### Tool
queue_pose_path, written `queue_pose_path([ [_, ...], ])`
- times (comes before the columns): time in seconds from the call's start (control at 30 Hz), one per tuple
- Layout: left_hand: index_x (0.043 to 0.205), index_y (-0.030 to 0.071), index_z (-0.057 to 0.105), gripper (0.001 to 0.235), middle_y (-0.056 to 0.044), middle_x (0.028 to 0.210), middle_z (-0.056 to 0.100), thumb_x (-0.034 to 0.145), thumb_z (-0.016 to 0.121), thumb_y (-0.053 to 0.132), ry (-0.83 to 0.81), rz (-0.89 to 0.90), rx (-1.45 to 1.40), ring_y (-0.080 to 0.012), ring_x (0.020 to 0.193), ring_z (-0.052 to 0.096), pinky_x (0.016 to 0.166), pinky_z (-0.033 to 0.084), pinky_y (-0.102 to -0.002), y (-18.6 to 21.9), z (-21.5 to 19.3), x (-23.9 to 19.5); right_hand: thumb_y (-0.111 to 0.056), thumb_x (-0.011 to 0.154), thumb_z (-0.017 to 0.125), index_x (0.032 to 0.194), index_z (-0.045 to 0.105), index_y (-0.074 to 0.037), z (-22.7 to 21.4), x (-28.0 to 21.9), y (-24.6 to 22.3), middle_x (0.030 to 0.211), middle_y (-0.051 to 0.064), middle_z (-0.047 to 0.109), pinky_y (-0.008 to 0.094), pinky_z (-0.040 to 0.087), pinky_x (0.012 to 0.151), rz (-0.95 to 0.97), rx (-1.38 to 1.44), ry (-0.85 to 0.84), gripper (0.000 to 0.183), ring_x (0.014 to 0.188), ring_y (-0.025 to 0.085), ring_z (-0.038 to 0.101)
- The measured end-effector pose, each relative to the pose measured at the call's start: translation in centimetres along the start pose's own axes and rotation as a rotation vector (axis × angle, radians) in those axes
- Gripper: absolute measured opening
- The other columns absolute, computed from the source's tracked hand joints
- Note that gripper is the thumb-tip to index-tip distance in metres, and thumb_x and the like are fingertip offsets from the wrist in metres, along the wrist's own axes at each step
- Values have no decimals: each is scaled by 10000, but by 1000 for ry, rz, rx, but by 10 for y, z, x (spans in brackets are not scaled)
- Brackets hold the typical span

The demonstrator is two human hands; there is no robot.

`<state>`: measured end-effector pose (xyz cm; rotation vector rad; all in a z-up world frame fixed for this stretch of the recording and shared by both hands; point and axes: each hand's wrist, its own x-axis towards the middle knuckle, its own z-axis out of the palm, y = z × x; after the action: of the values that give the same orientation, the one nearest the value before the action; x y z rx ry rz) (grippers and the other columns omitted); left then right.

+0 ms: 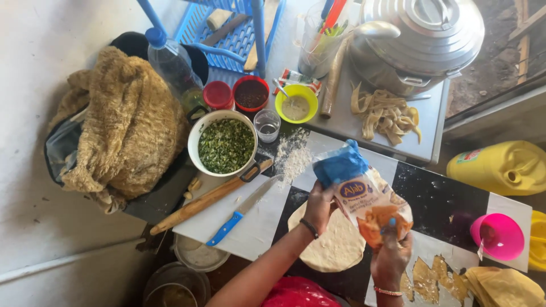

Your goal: Rolling out dough with a rolling pin, folding it, and cooking flatbreads on a griddle.

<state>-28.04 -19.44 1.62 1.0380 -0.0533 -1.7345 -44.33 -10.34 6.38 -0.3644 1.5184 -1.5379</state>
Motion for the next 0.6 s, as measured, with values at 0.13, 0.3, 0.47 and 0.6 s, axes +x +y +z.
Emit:
queue_pose_path([
  [0.13, 1368, 150, 685, 258, -59, 1274, 779, 1116, 736, 130, -84, 302, 267, -219, 1204, 743, 1066, 651, -399, 10, 33, -41, -430, 1170, 626, 1698, 553, -258, -13, 18, 50, 1588, 96, 704, 520, 642, 1007, 283, 174, -55, 560, 1327, 322, 715],
  [0.3, 1751, 28, 418, 711, -219, 1789, 525, 1116, 699, 182, -170, 646, 709, -337, 1616, 581, 1286, 554, -430, 39, 61, -77, -614, 1194, 461, 1700, 612, -216, 19, 27, 94, 1663, 37, 681, 375, 513, 1178, 566, 361, -233, 661, 1500, 172, 632],
  [0.47, 1820, 20, 264, 842, -304, 1816, 404, 1113, 698, 164, -227, 639, 713, -457, 1650, 460, 1330, 448, -558, 72, 78, -81, -450, 1194, 597, 1396, 722, -172, 97, 33, 41, 1311, 52, 765, 361, 600, 1072, 531, 450, -268, 366, 1238, 171, 743],
  [0.6, 1806, 10, 324, 743, -335, 1719, 469, 1139, 651, 35, -82, 784, 739, -544, 1606, 475, 1307, 434, -683, 89, 59, -80, -230, 1193, 764, 1004, 859, -106, 156, 44, -7, 858, 80, 868, 350, 713, 936, 517, 543, -300, 245, 901, 179, 882],
])
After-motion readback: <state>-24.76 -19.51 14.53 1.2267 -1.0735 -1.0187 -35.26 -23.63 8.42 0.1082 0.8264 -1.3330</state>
